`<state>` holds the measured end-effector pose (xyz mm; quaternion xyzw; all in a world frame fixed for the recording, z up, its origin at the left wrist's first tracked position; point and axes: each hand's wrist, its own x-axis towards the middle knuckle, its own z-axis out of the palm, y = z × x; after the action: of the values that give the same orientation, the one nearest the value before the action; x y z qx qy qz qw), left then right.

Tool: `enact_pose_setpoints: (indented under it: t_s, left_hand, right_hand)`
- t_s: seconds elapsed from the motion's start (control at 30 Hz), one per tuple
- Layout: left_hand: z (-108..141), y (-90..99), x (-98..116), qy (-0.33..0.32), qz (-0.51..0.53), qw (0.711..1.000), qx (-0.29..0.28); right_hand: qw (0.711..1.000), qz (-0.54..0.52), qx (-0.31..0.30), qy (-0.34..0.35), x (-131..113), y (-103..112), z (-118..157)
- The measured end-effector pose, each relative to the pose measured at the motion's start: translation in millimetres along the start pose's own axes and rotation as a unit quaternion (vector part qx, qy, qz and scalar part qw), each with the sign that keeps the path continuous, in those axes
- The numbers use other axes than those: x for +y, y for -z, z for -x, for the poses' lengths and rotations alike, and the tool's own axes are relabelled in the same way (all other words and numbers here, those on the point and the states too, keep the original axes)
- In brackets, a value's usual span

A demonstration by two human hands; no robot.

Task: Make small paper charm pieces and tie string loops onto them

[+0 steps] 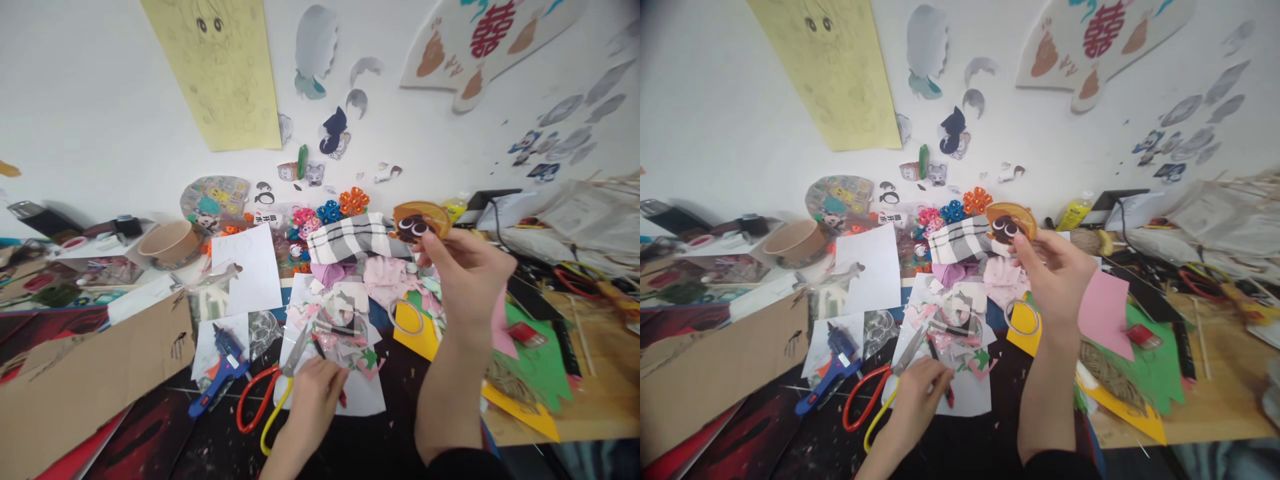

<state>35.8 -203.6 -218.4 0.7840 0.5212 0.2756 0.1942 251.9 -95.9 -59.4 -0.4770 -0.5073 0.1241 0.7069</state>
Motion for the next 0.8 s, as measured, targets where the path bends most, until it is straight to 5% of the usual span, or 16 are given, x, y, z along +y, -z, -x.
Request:
enact_pose_setpoints:
  t_s: [0.1, 0.4, 0.67, 0.8]
  left_hand:
    - [-15, -16.5, 19, -0.022, -0.106, 0.993, -0.045]
    - [-47, -75.7, 48, 0.058, -0.183, 0.98, -0.047]
    - [-42, -60.4, 55, 0.065, -0.126, 0.988, -0.065]
    - [-57, -21.6, 54, 0.064, -0.037, 0.996, -0.056]
  right_hand:
    - [1.0, -0.007, 0.009, -0.004, -2, -1, 0]
    - [1.0, -0.008, -0.014, 0.006, -3, -1, -1]
    - [1.0, -0.012, -0.02, 0.007, 1, -2, -3]
    - [0.999, -0.027, -0.023, -0.003, 1, -5, -2]
